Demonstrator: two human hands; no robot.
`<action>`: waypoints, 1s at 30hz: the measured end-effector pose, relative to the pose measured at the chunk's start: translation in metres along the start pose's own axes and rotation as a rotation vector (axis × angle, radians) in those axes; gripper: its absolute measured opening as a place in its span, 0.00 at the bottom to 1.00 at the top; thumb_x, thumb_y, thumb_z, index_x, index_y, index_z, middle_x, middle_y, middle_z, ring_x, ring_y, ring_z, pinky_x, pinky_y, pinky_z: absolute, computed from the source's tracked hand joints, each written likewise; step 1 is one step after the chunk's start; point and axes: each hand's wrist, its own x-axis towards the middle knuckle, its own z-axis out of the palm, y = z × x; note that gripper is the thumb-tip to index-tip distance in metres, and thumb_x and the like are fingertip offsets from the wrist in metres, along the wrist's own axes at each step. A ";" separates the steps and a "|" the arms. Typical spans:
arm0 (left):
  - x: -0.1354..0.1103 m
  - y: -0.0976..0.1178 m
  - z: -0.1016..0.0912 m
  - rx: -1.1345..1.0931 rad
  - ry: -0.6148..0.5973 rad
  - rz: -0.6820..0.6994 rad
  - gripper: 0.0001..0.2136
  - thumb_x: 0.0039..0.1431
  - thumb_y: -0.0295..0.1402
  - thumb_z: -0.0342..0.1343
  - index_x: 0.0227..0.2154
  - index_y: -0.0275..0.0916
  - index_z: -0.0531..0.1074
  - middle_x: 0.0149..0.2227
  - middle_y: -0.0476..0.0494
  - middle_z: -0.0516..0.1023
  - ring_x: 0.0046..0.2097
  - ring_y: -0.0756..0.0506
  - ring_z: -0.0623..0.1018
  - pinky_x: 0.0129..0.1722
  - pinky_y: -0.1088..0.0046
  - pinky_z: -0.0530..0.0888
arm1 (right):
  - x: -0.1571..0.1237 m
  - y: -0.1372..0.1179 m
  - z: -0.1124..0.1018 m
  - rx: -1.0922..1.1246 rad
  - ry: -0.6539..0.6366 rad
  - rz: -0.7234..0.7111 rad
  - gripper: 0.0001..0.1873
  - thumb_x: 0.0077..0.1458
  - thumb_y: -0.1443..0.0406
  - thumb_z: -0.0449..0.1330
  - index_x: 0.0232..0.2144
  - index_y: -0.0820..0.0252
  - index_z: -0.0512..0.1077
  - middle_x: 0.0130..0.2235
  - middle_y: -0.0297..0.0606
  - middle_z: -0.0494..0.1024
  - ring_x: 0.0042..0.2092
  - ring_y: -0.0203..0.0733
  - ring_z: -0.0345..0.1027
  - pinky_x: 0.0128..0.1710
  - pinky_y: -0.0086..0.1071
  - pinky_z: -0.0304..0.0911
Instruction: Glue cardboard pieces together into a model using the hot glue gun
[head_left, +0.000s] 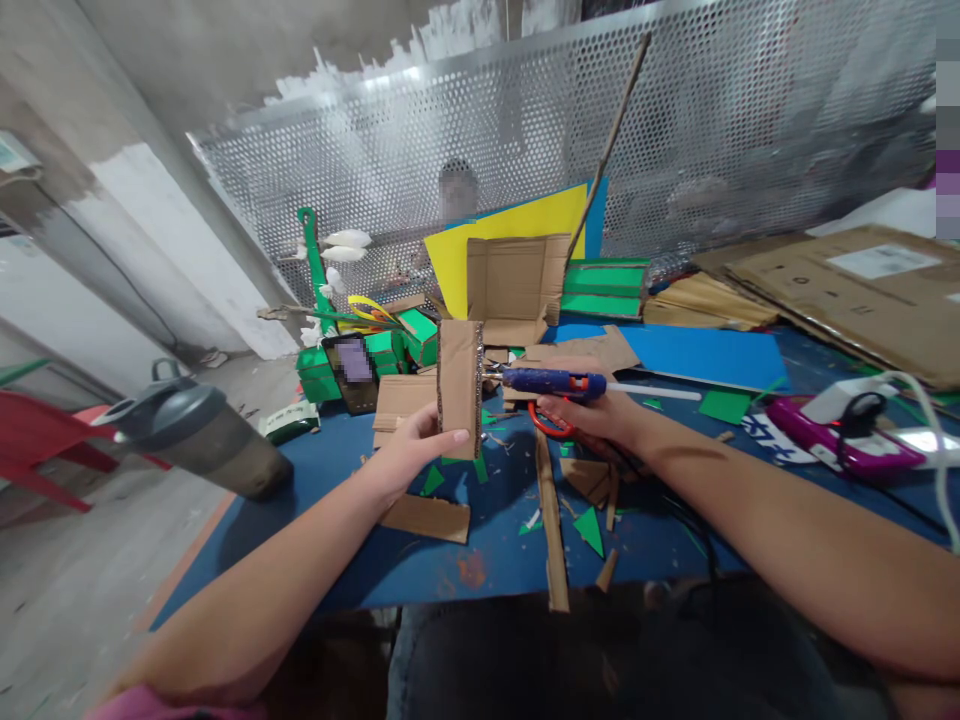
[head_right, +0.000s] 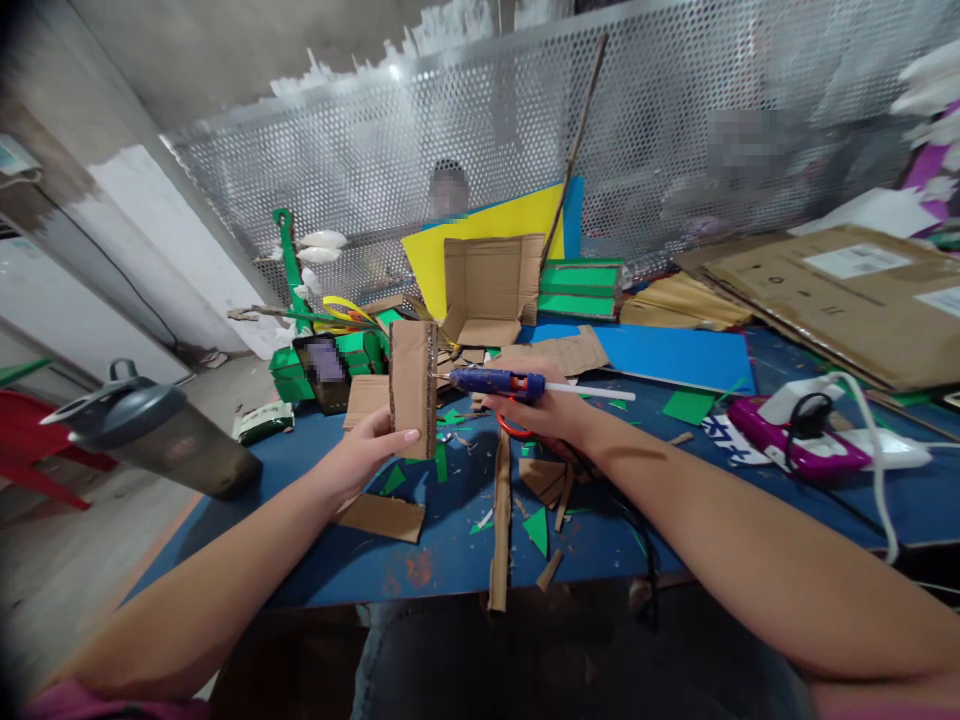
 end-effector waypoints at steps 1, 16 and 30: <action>0.000 0.000 0.000 0.006 0.000 0.004 0.29 0.58 0.42 0.77 0.61 0.41 0.80 0.63 0.37 0.84 0.65 0.32 0.81 0.64 0.56 0.77 | 0.000 0.000 0.000 -0.004 0.005 0.004 0.13 0.63 0.51 0.69 0.38 0.52 0.82 0.39 0.41 0.86 0.43 0.52 0.80 0.47 0.46 0.76; 0.000 0.002 0.002 0.021 0.006 -0.012 0.30 0.56 0.42 0.78 0.60 0.41 0.81 0.62 0.37 0.84 0.63 0.33 0.81 0.63 0.56 0.77 | -0.001 -0.001 0.001 -0.009 0.000 0.036 0.14 0.63 0.51 0.69 0.38 0.54 0.82 0.37 0.40 0.85 0.39 0.50 0.79 0.43 0.44 0.76; 0.000 0.005 0.004 0.030 0.016 -0.012 0.31 0.54 0.43 0.79 0.59 0.42 0.81 0.61 0.37 0.85 0.63 0.32 0.81 0.63 0.55 0.77 | -0.002 -0.003 0.001 -0.005 0.010 0.057 0.13 0.63 0.51 0.69 0.39 0.52 0.83 0.37 0.40 0.85 0.42 0.51 0.80 0.45 0.44 0.78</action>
